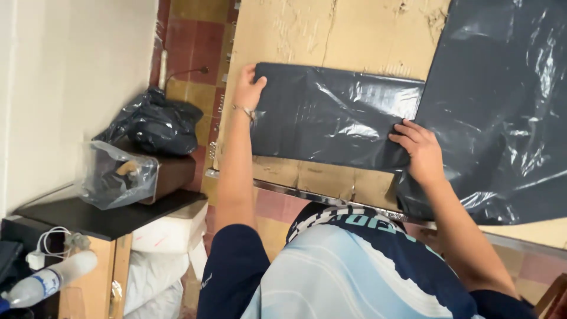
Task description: Folding plastic bags and placing them into a crate at the end of a production line
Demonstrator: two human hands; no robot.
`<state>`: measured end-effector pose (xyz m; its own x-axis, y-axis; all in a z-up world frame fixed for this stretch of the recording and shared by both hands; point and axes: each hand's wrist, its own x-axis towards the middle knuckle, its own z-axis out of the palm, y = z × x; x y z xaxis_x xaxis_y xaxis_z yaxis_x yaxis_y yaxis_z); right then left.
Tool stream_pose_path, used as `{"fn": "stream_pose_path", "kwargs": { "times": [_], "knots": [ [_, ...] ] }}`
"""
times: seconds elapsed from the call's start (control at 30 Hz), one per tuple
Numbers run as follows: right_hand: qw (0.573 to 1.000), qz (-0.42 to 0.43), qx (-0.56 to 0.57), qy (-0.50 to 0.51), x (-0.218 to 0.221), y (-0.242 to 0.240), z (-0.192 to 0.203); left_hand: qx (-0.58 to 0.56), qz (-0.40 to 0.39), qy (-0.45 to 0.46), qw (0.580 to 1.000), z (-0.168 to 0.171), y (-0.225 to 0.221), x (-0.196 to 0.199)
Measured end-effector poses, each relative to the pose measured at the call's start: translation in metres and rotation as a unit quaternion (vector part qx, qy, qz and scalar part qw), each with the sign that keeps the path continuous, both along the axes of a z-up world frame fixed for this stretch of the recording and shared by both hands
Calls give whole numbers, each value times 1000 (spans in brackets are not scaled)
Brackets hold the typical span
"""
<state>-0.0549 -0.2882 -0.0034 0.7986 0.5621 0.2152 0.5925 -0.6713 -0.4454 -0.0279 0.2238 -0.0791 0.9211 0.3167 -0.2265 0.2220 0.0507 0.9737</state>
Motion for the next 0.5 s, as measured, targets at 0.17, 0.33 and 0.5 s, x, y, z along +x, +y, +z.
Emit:
{"fn": "stream_pose_path", "kwargs": {
  "times": [0.17, 0.33, 0.5],
  "knots": [
    [993, -14, -87, -75, -18, 6, -2, 552, -91, -200, 805, 39, -48, -90],
    [992, -23, -91, -79, -12, 17, -18, 651, -175, -310, 670, 44, -57, -152],
    [988, -40, -132, -74, -23, 5, -23, 740, -150, -335, 564, 8, -36, -160]
  ]
}}
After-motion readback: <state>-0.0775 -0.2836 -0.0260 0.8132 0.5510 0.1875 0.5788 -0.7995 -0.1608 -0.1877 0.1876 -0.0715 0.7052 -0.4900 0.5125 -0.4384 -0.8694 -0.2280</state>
